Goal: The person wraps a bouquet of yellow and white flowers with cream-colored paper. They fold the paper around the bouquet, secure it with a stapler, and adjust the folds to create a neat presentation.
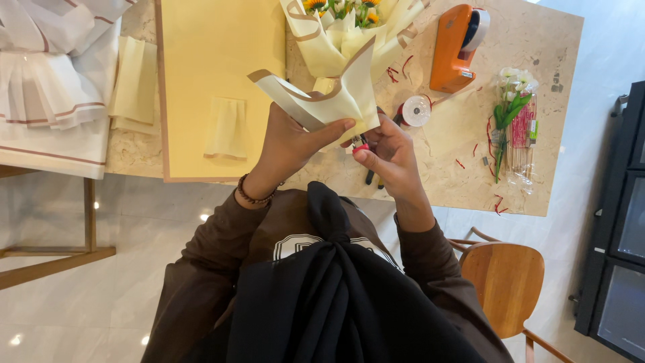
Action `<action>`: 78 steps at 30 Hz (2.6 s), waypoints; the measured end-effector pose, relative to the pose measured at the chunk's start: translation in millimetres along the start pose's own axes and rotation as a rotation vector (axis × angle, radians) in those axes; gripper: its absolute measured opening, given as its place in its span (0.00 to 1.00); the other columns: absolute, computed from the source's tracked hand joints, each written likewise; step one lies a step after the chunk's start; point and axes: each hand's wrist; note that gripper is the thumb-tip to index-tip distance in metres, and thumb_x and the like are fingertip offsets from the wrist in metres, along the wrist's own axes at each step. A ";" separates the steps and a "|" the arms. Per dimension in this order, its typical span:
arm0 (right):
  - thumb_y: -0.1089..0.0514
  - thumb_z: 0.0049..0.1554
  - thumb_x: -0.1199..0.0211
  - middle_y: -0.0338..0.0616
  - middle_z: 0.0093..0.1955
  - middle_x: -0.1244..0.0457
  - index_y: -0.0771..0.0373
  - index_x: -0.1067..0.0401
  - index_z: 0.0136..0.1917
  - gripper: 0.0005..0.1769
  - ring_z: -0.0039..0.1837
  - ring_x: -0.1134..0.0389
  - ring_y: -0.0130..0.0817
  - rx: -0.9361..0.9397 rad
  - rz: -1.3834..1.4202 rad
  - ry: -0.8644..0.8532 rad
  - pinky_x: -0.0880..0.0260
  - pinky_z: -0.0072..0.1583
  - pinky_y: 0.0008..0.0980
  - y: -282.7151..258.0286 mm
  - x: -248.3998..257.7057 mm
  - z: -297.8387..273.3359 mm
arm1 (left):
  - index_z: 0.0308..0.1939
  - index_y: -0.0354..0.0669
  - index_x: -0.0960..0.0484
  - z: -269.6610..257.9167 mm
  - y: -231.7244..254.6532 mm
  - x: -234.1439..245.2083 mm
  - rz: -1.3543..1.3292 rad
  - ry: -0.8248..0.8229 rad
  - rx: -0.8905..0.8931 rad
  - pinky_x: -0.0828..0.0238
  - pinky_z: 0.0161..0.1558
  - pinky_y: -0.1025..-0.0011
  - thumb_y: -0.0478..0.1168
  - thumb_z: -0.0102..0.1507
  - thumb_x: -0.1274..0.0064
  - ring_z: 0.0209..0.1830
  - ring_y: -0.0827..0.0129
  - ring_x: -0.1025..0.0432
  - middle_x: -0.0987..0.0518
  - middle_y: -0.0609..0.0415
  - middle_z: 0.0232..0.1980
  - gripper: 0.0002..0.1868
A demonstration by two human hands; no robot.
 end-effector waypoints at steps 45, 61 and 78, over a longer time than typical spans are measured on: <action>0.61 0.63 0.30 0.40 0.48 0.34 0.56 0.29 0.68 0.21 0.46 0.30 0.25 -0.382 -0.541 0.558 0.23 0.46 0.23 104.0 236.7 -5.0 | 0.75 0.40 0.38 -19.4 -145.1 162.0 1.455 0.253 0.328 0.25 0.47 0.52 0.47 0.56 0.25 0.51 0.49 0.32 0.35 0.47 0.52 0.50; 0.51 0.64 0.38 0.43 0.52 0.33 0.58 0.35 0.58 0.14 0.52 0.29 0.25 -0.222 -0.278 0.281 0.25 0.49 0.26 94.2 -1.9 29.6 | 0.74 0.48 0.41 12.8 -90.7 11.6 0.760 0.195 0.082 0.26 0.53 0.55 0.47 0.67 0.47 0.63 0.53 0.32 0.31 0.46 0.62 0.34; 0.64 0.65 0.41 0.45 0.48 0.32 0.68 0.34 0.65 0.15 0.43 0.29 0.28 -0.291 0.066 0.296 0.22 0.44 0.26 139.0 -13.7 26.3 | 0.55 0.40 0.21 40.0 -107.9 36.8 -0.417 0.101 0.371 0.14 0.42 0.66 0.32 0.60 0.32 0.42 0.66 0.16 0.15 0.51 0.45 0.20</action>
Point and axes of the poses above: each hand's wrist, its own z-axis towards the middle knuckle, its own x-axis out of the back of the hand, y = z × x
